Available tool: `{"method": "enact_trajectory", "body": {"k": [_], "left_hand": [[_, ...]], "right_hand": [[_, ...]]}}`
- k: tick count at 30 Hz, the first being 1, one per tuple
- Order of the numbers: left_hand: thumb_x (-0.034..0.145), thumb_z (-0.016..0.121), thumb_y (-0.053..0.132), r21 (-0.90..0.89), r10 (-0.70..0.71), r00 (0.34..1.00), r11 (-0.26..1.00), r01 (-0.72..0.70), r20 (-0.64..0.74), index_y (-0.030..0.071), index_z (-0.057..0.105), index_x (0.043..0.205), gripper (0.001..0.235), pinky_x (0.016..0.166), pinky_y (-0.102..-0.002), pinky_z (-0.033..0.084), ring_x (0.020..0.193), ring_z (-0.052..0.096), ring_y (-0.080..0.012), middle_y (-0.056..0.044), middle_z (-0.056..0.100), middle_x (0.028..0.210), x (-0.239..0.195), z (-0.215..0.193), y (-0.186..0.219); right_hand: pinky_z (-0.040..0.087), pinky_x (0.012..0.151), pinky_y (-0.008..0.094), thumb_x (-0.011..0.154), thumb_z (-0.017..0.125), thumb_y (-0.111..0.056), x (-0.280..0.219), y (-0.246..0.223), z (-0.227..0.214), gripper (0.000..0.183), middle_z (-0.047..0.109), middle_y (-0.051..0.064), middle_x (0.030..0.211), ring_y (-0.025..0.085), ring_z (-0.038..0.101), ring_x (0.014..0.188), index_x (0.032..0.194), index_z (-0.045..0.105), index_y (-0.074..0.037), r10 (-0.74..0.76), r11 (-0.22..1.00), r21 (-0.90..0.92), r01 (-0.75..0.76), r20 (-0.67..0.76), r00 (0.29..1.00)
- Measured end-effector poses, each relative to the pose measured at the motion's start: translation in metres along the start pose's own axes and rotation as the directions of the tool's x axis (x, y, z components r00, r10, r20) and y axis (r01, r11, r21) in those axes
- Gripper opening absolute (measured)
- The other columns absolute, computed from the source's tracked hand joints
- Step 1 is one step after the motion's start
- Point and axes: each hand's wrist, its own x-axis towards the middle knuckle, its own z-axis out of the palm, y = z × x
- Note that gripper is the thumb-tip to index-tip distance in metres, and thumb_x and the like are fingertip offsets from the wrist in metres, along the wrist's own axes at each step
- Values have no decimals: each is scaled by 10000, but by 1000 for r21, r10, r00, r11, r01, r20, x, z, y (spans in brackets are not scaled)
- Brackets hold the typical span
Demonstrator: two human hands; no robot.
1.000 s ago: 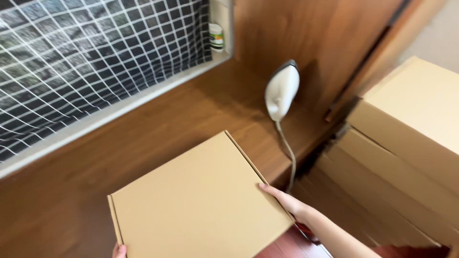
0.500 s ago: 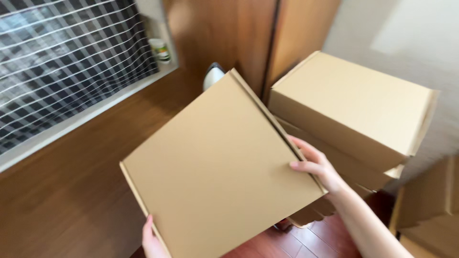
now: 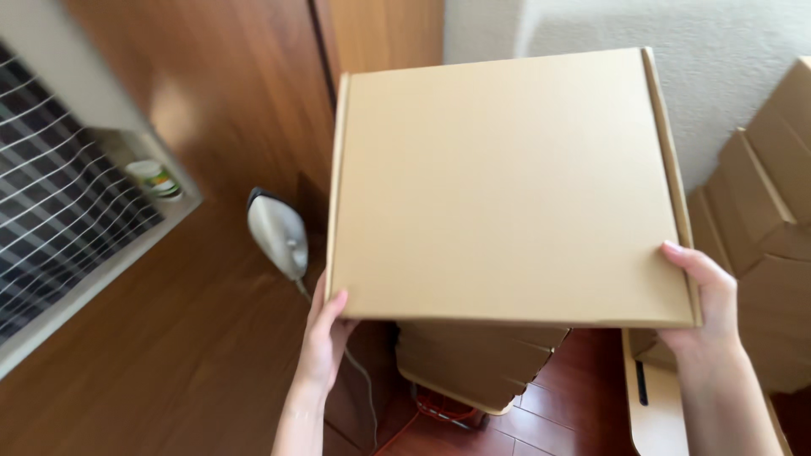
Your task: The person folds a white shirt on a wooden table, places it into a clear plastic bag, and then puts the bagged shirt into a cardboard box. The person repeats the process with a second shirt, then removes one shirt from its bag and hangs it on a green hanger on a clothing rack.
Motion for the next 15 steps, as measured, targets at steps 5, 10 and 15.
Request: {"method": "enact_trajectory", "body": {"k": [5,10,15], "left_hand": [[967,534,312,282,-37,984,959,-14,175,176,520,1602,650,1106,-326,512,1397,618,-161,-27,659,1547,77,68,28],[946,458,397,522,45,986,844,-122,158,139,561,1573,686,1276,-314,338,1532,498,-148,-10,587,1628,154,104,42],[957,461,403,581,54,983,800,-148,176,117,632,1499,636,1252,-308,363,1496,539,-145,-24,644,1569,216,102,41]], "right_hand": [[591,792,250,948,670,-369,12,-23,12,304,759,-55,1094,128,733,936,1186,711,-184,-123,992,-23,121,-117,985],[437,582,294,882,666,-475,62,-41,37,318,704,-39,956,151,642,766,1061,655,-211,-32,987,-159,5,-166,986],[411,556,324,856,653,-500,108,-28,65,342,670,-2,894,184,606,706,1038,637,-211,44,988,-137,-71,-190,981]]}}
